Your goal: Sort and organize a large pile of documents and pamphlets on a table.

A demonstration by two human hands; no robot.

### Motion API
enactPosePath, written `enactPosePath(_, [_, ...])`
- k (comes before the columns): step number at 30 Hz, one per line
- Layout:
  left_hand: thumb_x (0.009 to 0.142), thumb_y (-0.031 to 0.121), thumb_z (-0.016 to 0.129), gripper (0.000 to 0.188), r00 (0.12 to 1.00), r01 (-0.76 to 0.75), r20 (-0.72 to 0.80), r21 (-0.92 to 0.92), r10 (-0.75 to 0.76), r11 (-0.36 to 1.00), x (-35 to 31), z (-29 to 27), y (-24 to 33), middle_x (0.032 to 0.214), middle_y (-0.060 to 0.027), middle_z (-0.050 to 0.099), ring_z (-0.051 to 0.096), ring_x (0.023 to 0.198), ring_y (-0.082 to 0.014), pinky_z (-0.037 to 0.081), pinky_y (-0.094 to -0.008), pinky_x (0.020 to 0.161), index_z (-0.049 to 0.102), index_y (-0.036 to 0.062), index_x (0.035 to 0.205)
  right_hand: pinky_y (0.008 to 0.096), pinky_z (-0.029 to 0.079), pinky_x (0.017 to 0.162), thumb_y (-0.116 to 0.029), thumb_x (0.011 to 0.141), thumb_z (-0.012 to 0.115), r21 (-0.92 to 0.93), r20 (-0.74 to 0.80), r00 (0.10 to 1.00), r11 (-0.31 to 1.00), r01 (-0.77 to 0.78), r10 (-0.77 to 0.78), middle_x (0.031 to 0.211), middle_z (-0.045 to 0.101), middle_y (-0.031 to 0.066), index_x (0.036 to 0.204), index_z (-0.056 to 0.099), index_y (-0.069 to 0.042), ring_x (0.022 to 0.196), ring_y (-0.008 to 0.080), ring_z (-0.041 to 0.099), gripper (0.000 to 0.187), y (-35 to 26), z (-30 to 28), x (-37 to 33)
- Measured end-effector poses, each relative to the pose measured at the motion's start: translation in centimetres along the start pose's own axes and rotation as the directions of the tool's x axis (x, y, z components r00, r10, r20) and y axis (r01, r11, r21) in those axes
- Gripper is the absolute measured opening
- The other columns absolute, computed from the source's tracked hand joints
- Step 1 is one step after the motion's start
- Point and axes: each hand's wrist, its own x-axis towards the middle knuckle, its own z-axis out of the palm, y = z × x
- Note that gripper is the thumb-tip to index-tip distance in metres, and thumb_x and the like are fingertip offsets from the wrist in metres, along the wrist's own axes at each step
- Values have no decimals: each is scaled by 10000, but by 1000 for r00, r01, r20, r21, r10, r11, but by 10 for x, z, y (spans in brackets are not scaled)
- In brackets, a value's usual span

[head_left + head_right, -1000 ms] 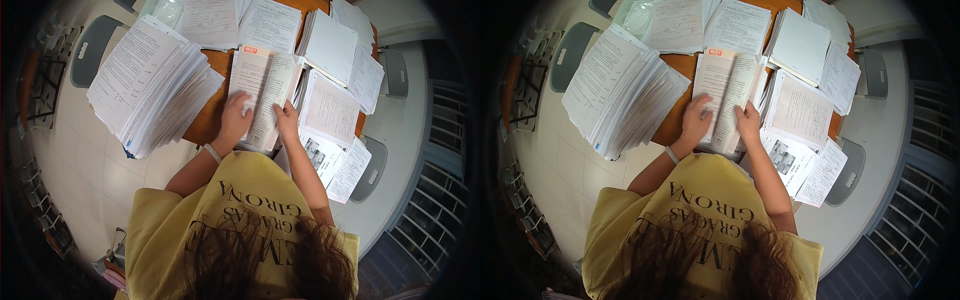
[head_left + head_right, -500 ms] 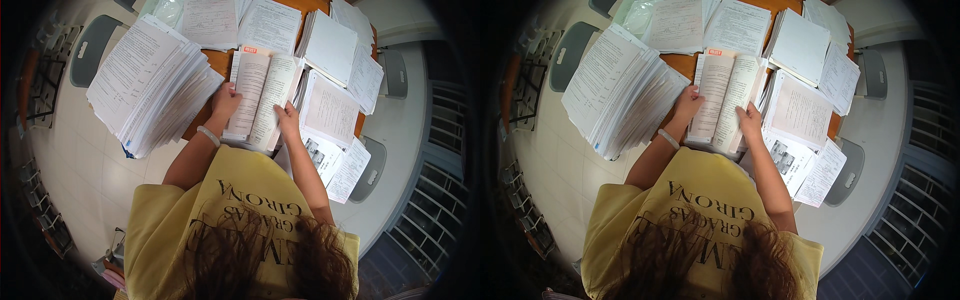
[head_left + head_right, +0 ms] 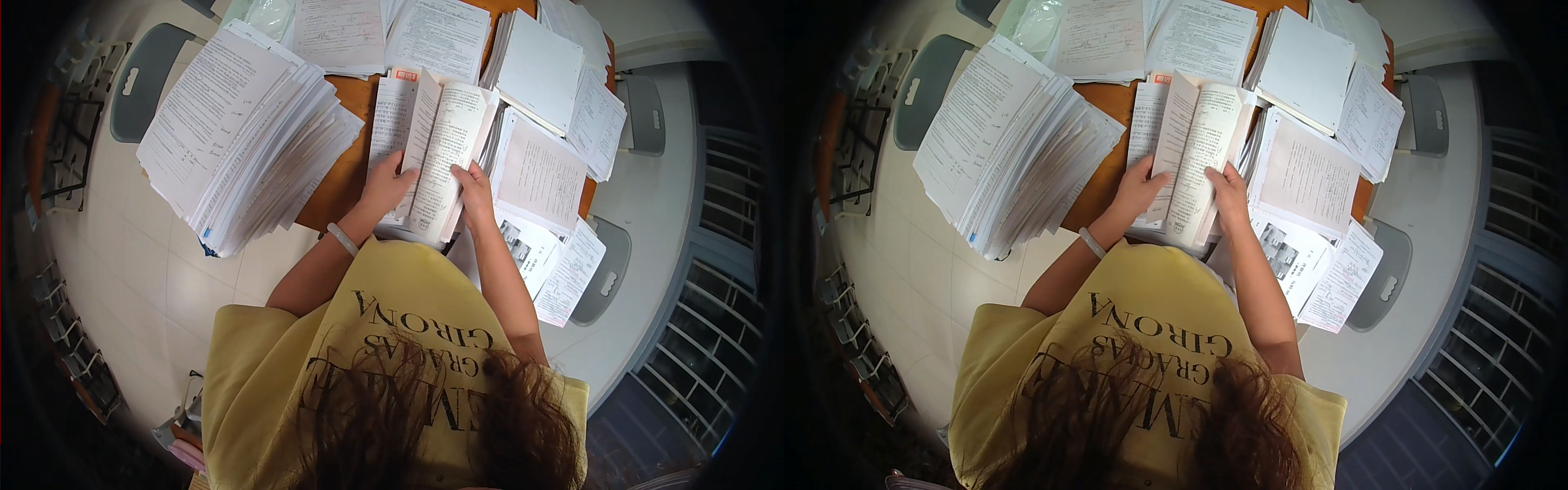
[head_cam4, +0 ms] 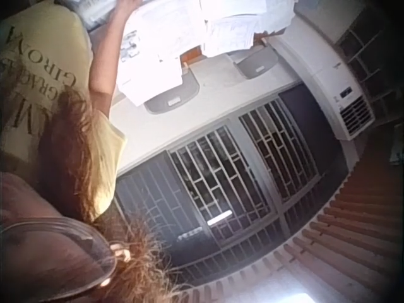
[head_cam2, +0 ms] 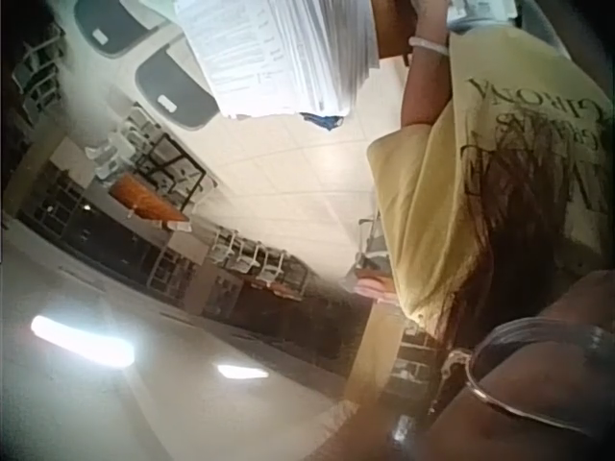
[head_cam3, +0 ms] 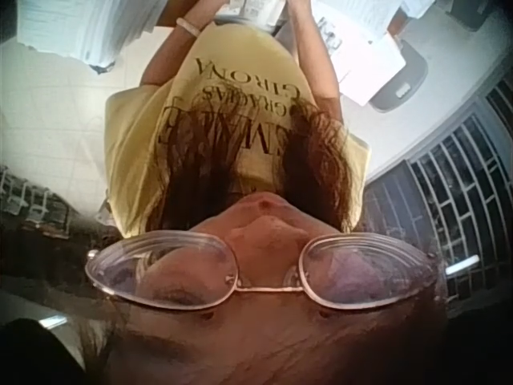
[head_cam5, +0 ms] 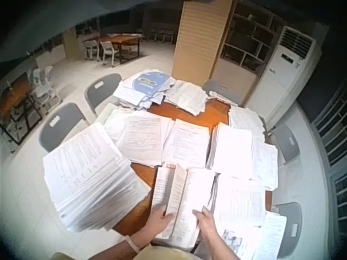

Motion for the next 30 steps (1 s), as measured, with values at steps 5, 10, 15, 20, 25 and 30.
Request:
enactPosePath(5, [849,33,534,320,998,56,26,-40,-55,998,-4,-9,11,1030,-92,625,572,918,-127,459,-264,814,521,-25,1163,268,462,821,-107,901,517,63,-23,999,997,-36,37,1029,634,69,1099,569,-6,920,139,590,229,-4,-3,-4])
enactPosePath(10, [858,17,500,308,997,55,-48,52,-52,997,-6,-13,13,1025,-96,624,579,919,-136,457,-263,814,519,-22,1162,252,451,825,-170,933,497,109,-56,997,993,-44,50,1034,636,60,1110,571,-15,914,125,586,246,-4,-5,-3])
enactPosePath(15, [845,52,512,327,996,53,-68,51,-49,997,-4,-14,6,1030,-146,625,598,927,-221,465,-308,822,512,-9,1167,251,445,836,-194,941,489,124,-75,995,991,-52,62,1031,634,62,1106,569,-12,924,128,582,259,-5,-6,-3])
enactPosePath(20, [793,80,573,408,975,-12,-218,99,33,995,-11,-8,19,1120,-192,582,570,1022,-308,442,-364,886,503,6,1187,262,435,860,-213,945,480,160,-80,995,986,-44,58,1035,625,64,1097,568,-12,942,134,569,267,0,-11,1])
enactPosePath(25, [727,72,634,526,844,-359,-84,645,529,674,-20,-8,47,1216,-183,489,451,1153,-329,343,-387,1002,485,-2,1226,273,433,870,-203,936,479,171,-95,991,982,-81,98,1036,620,65,1090,563,-5,938,154,567,264,-7,-6,-3])
enactPosePath(30, [731,211,709,630,959,-283,104,368,263,886,-18,16,39,1218,-160,504,523,1079,-254,509,-306,738,456,24,1277,265,434,857,-187,926,482,123,-9,999,991,-51,52,1016,621,57,1070,579,-12,941,144,559,246,-12,-2,-5])
